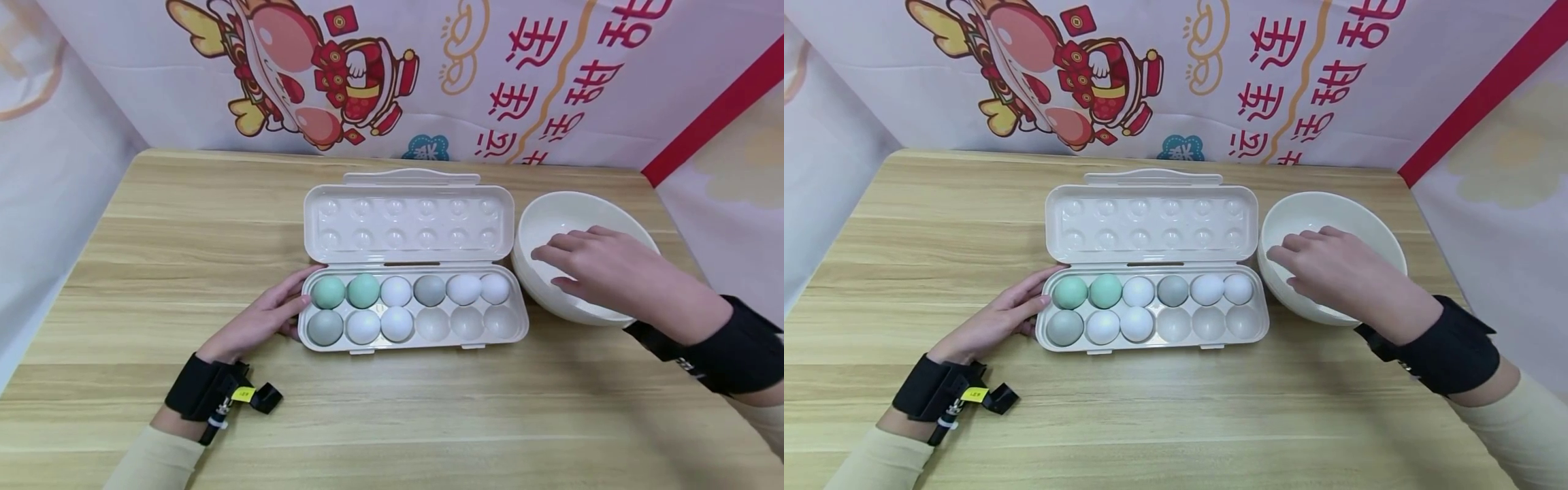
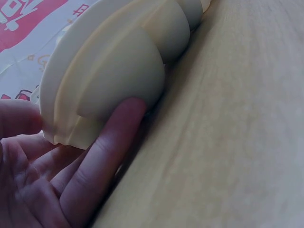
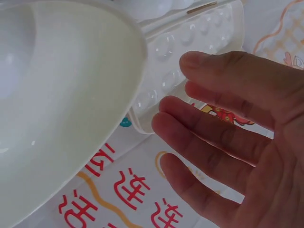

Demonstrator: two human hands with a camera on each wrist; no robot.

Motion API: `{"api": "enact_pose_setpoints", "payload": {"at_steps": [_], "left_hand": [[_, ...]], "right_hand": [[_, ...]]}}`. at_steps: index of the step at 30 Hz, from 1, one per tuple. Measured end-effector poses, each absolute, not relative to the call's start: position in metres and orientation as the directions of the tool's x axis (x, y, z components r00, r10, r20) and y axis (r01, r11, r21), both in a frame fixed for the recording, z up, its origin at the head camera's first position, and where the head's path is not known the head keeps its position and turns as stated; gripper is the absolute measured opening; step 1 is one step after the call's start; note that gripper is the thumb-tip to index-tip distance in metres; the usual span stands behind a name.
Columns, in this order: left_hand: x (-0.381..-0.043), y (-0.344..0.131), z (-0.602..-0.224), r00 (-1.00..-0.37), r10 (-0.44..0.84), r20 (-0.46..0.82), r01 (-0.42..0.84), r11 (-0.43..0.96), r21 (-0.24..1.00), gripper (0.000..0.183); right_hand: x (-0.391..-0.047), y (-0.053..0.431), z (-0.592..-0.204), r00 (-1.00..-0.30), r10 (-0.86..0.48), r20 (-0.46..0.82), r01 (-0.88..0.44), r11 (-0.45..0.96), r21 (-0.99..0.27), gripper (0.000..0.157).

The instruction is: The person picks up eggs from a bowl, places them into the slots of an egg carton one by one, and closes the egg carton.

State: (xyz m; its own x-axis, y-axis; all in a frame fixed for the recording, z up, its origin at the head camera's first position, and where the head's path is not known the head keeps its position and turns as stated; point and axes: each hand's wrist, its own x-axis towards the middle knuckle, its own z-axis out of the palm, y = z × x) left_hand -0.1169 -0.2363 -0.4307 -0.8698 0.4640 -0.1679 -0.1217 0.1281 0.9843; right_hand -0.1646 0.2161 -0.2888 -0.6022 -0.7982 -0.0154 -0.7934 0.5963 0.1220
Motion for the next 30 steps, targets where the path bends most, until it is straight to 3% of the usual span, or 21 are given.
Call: {"api": "enact_pose_setpoints", "payload": {"at_steps": [11,19,30], "left_hand": [[-0.117,-0.236,-0.431,-0.868,0.469,-0.160,-0.120,0.114,0.986,0.052],[-0.117,-0.236,-0.431,-0.871,0.464,-0.160,-0.117,0.119,0.986,0.052],[-0.116,-0.236,-0.434,-0.873,0.465,-0.148,-0.110,0.107,0.988,0.052]], "right_hand": [[-0.174,0.226,-0.294,-0.686,-0.697,-0.206,-0.716,0.698,0.022,0.040],[-0.189,0.234,-0.299,-0.685,-0.652,-0.326,-0.667,0.741,-0.080,0.040],[-0.210,0.241,-0.307,-0.621,-0.571,-0.537,-0.581,0.795,-0.174,0.048]]}}
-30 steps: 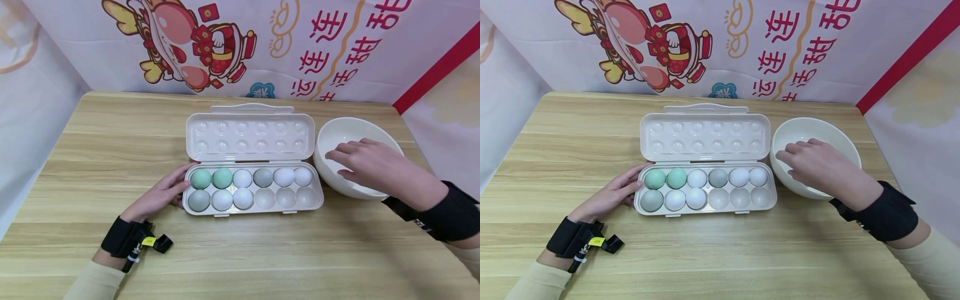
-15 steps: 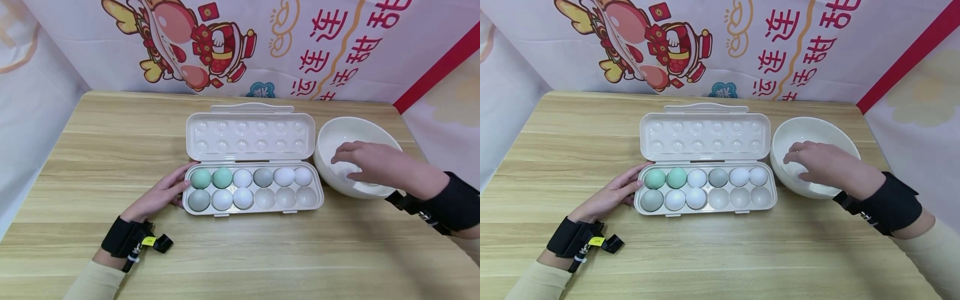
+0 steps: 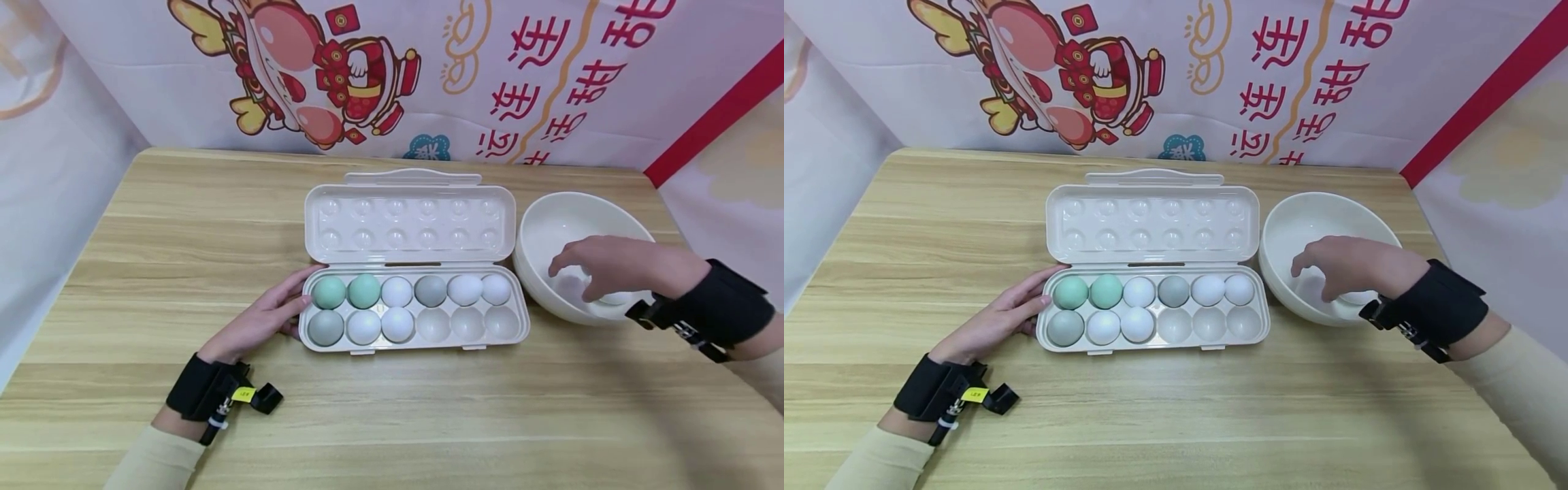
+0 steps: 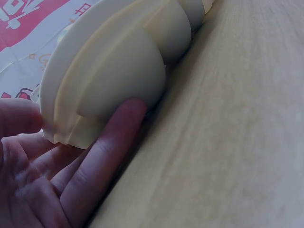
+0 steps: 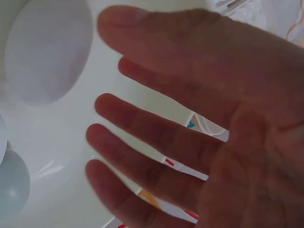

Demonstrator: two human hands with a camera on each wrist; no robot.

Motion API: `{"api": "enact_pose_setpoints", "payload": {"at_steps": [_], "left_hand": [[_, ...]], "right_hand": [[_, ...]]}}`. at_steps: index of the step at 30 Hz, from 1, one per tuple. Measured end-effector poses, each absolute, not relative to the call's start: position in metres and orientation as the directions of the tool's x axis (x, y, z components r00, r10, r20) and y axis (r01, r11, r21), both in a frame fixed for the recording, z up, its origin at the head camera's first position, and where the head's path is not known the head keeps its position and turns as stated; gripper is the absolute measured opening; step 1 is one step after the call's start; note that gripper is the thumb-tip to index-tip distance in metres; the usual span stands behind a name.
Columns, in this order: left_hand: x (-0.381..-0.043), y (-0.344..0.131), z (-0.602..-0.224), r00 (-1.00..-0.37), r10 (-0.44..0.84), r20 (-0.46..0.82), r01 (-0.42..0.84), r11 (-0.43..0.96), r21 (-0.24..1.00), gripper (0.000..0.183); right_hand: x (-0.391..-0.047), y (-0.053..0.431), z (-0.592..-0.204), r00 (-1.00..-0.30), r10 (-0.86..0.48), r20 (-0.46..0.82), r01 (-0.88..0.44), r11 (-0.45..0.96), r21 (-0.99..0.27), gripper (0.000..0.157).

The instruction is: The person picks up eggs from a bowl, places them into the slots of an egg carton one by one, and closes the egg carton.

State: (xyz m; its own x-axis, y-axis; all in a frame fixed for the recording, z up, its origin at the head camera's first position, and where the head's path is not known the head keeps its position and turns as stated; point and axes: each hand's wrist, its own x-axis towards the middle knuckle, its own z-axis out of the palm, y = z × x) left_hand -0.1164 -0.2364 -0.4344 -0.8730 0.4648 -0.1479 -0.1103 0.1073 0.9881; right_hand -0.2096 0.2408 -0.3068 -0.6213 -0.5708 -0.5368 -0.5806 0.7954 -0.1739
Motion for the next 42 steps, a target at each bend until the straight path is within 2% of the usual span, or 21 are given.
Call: {"api": "enact_pose_setpoints", "payload": {"at_steps": [8,18,33,42], "left_hand": [[-0.117,-0.236,-0.434,-0.874,0.456,-0.168,-0.127,0.119,0.985,0.051],[-0.117,-0.237,-0.436,-0.877,0.451,-0.166,-0.120,0.128,0.984,0.051],[-0.115,-0.236,-0.434,-0.877,0.450,-0.166,-0.121,0.128,0.984,0.051],[-0.115,-0.235,-0.434,-0.881,0.446,-0.158,-0.110,0.131,0.985,0.050]], "right_hand": [[-0.215,0.241,-0.316,-0.593,-0.532,-0.605,-0.561,0.812,-0.165,0.050],[-0.225,0.244,-0.328,-0.525,-0.537,-0.660,-0.574,0.796,-0.192,0.046],[-0.229,0.245,-0.331,-0.557,-0.549,-0.623,-0.561,0.802,-0.205,0.033],[-0.226,0.249,-0.327,-0.608,-0.566,-0.557,-0.565,0.801,-0.197,0.022]]}}
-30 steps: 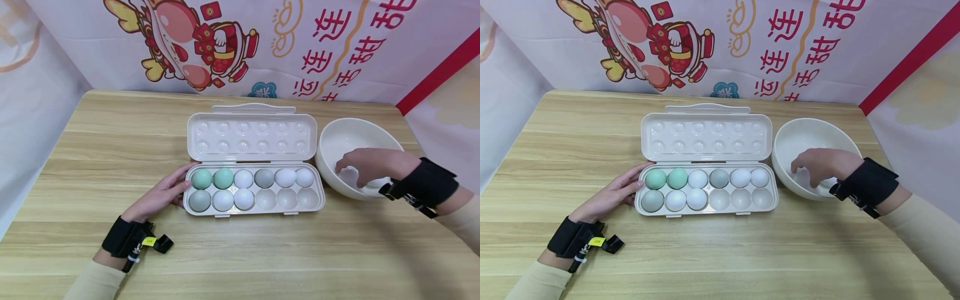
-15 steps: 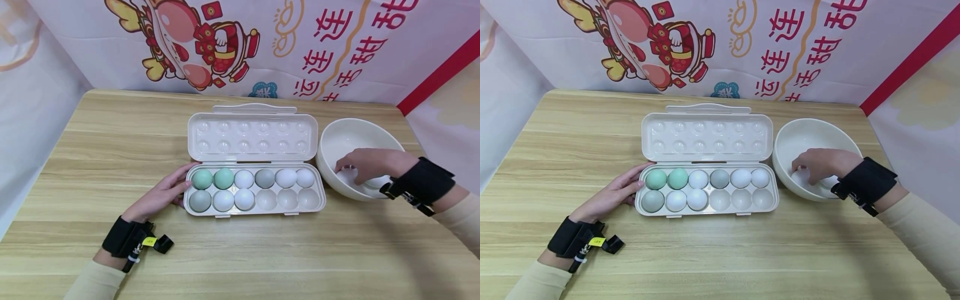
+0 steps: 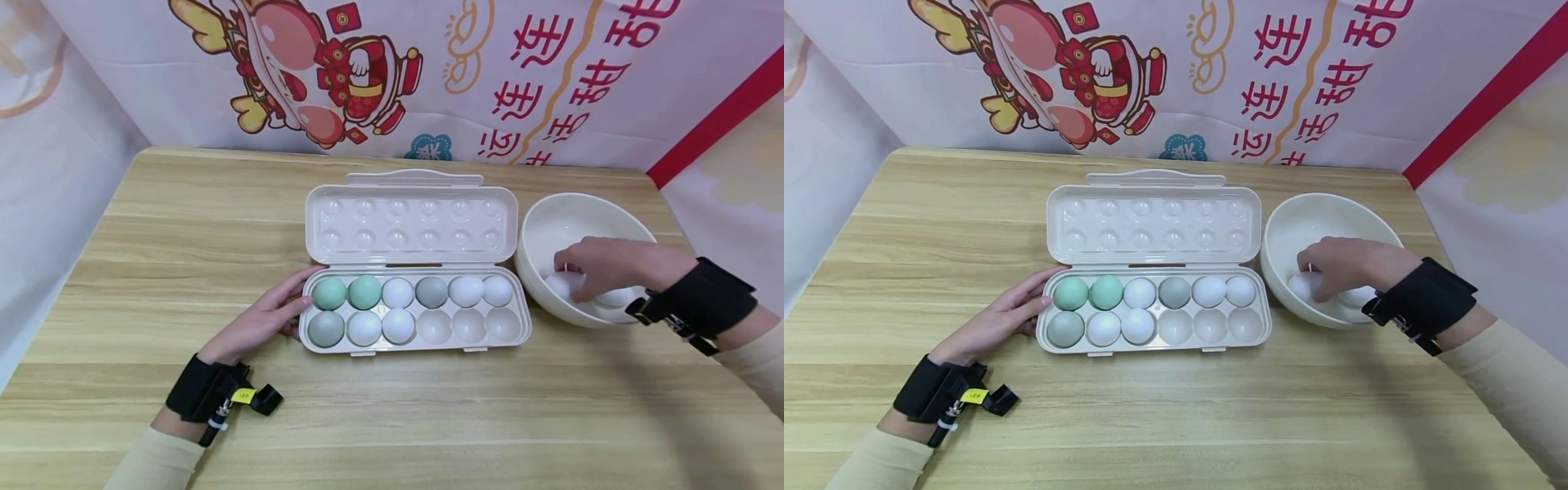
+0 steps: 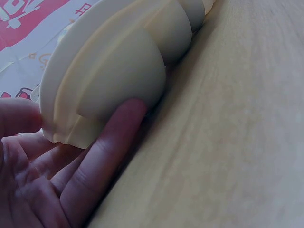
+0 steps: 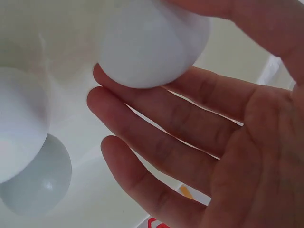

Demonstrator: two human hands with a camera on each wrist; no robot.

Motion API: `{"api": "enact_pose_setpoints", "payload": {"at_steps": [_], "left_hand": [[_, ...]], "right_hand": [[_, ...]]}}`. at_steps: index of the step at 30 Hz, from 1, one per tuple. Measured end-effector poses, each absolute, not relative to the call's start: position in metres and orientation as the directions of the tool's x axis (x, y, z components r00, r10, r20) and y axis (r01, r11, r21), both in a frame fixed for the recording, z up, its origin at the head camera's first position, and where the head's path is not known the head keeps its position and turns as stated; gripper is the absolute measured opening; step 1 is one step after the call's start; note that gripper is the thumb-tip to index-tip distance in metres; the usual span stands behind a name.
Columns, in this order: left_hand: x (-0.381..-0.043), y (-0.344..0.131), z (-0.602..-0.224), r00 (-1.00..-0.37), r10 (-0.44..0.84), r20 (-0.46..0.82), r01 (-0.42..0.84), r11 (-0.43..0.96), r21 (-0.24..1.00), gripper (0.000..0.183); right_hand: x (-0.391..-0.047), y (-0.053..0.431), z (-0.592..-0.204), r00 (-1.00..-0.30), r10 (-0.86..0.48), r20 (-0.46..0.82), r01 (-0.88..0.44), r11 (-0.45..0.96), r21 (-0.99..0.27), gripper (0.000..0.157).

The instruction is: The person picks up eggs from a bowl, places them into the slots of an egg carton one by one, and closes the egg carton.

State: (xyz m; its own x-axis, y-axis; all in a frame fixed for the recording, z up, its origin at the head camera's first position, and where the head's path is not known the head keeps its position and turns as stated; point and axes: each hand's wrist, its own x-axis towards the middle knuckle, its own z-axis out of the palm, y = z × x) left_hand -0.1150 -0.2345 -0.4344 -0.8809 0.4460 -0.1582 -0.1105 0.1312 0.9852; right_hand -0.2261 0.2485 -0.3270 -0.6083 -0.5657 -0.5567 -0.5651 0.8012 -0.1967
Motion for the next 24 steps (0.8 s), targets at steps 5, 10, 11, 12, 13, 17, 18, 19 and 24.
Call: {"api": "enact_pose_setpoints", "payload": {"at_steps": [5,10,11,12,13,17,18,19,24], "left_hand": [[-0.115,-0.235,-0.434,-0.881,0.452,-0.139,-0.092,0.125,0.988,0.050],[-0.115,-0.235,-0.434,-0.880,0.450,-0.153,-0.110,0.120,0.987,0.051],[-0.114,-0.235,-0.434,-0.880,0.449,-0.157,-0.115,0.119,0.986,0.051],[-0.114,-0.236,-0.434,-0.880,0.447,-0.161,-0.119,0.120,0.986,0.051],[-0.114,-0.236,-0.434,-0.880,0.445,-0.165,-0.123,0.122,0.985,0.051],[-0.114,-0.236,-0.434,-0.881,0.445,-0.164,-0.118,0.129,0.985,0.051],[-0.114,-0.236,-0.434,-0.880,0.445,-0.165,-0.119,0.129,0.984,0.051],[-0.114,-0.236,-0.434,-0.881,0.444,-0.166,-0.120,0.130,0.984,0.051],[-0.114,-0.235,-0.434,-0.881,0.444,-0.163,-0.118,0.126,0.985,0.051]], "right_hand": [[-0.225,0.249,-0.324,-0.634,-0.563,-0.530,-0.566,0.805,-0.178,0.022],[-0.225,0.249,-0.321,-0.660,-0.556,-0.505,-0.561,0.812,-0.161,0.029],[-0.225,0.249,-0.320,-0.665,-0.555,-0.499,-0.561,0.813,-0.156,0.031],[-0.225,0.249,-0.319,-0.669,-0.555,-0.493,-0.562,0.813,-0.153,0.032],[-0.225,0.249,-0.319,-0.674,-0.554,-0.489,-0.561,0.814,-0.149,0.034],[-0.225,0.249,-0.316,-0.683,-0.563,-0.466,-0.575,0.807,-0.133,0.035],[-0.225,0.249,-0.316,-0.684,-0.568,-0.459,-0.580,0.804,-0.131,0.034],[-0.225,0.249,-0.315,-0.688,-0.565,-0.455,-0.579,0.806,-0.127,0.034],[-0.223,0.247,-0.308,-0.702,-0.580,-0.413,-0.590,0.799,-0.118,0.033]]}}
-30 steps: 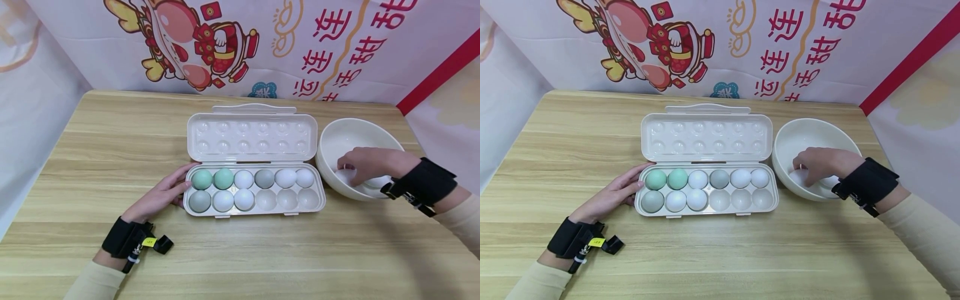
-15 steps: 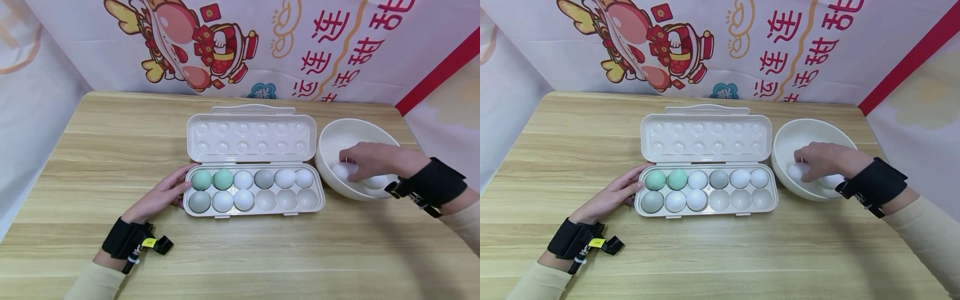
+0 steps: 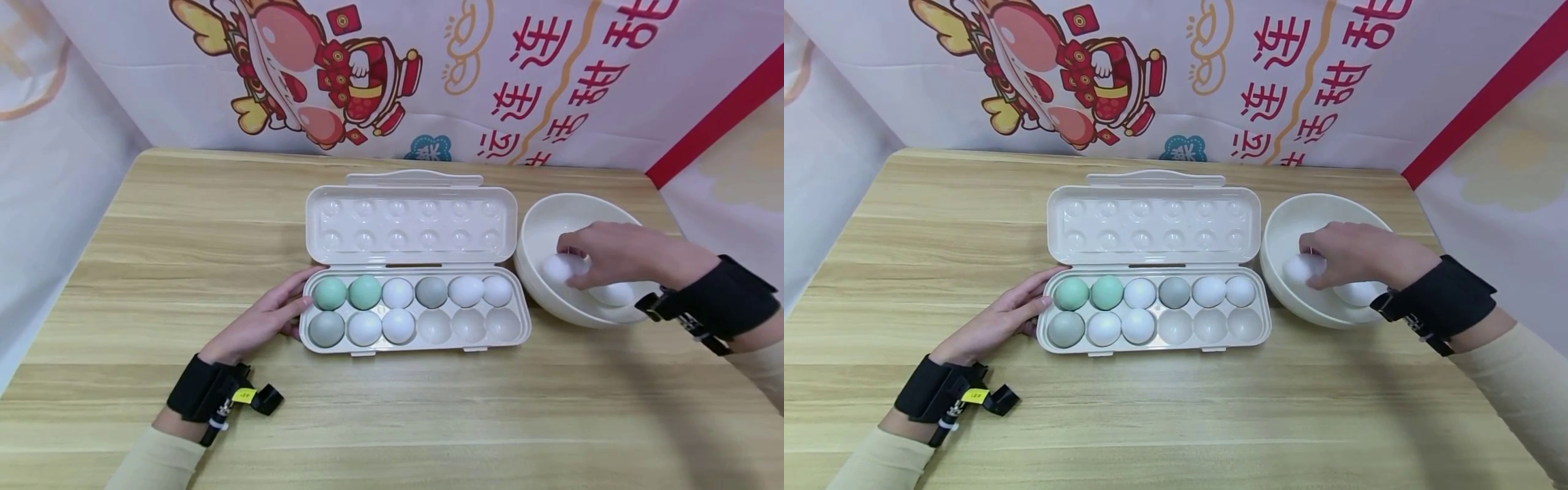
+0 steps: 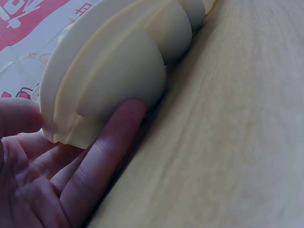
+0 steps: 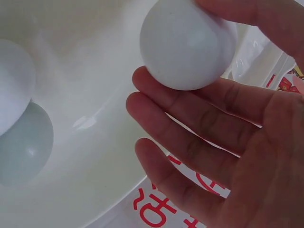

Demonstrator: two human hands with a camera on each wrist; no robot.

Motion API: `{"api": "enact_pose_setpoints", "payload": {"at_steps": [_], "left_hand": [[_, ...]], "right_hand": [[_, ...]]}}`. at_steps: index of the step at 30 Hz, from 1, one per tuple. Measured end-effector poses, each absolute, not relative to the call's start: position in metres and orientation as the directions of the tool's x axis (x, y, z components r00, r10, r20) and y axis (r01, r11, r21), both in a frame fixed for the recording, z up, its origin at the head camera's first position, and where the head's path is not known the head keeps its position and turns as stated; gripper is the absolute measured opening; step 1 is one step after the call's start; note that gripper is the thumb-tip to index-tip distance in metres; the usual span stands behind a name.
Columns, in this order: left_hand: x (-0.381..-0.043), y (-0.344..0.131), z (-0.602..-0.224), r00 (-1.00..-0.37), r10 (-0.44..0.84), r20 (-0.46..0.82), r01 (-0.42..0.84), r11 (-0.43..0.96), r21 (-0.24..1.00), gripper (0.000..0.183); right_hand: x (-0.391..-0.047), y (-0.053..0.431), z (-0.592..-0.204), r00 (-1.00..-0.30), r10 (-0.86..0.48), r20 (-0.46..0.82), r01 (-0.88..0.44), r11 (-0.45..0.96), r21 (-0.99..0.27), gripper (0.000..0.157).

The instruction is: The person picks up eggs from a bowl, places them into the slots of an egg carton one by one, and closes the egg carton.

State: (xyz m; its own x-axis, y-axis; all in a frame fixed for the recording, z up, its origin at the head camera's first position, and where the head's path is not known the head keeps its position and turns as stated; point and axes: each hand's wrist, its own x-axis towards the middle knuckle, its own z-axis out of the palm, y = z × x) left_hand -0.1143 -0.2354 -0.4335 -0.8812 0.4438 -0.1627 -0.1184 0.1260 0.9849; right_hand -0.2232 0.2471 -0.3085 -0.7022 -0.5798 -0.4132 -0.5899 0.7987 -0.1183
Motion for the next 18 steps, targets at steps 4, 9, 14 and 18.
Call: {"api": "enact_pose_setpoints", "payload": {"at_steps": [4,9,14,18], "left_hand": [[-0.115,-0.234,-0.434,-0.880,0.452,-0.148,-0.105,0.118,0.987,0.051],[-0.115,-0.234,-0.434,-0.880,0.454,-0.140,-0.099,0.112,0.989,0.051],[-0.115,-0.234,-0.435,-0.880,0.455,-0.138,-0.099,0.108,0.989,0.051],[-0.115,-0.235,-0.436,-0.881,0.453,-0.139,-0.102,0.106,0.989,0.051]], "right_hand": [[-0.220,0.246,-0.304,-0.713,-0.588,-0.382,-0.597,0.795,-0.111,0.032],[-0.214,0.244,-0.301,-0.717,-0.606,-0.345,-0.620,0.780,-0.083,0.031],[-0.209,0.241,-0.297,-0.732,-0.617,-0.290,-0.634,0.772,-0.043,0.032],[-0.205,0.239,-0.291,-0.740,-0.618,-0.264,-0.636,0.771,-0.021,0.038]]}}
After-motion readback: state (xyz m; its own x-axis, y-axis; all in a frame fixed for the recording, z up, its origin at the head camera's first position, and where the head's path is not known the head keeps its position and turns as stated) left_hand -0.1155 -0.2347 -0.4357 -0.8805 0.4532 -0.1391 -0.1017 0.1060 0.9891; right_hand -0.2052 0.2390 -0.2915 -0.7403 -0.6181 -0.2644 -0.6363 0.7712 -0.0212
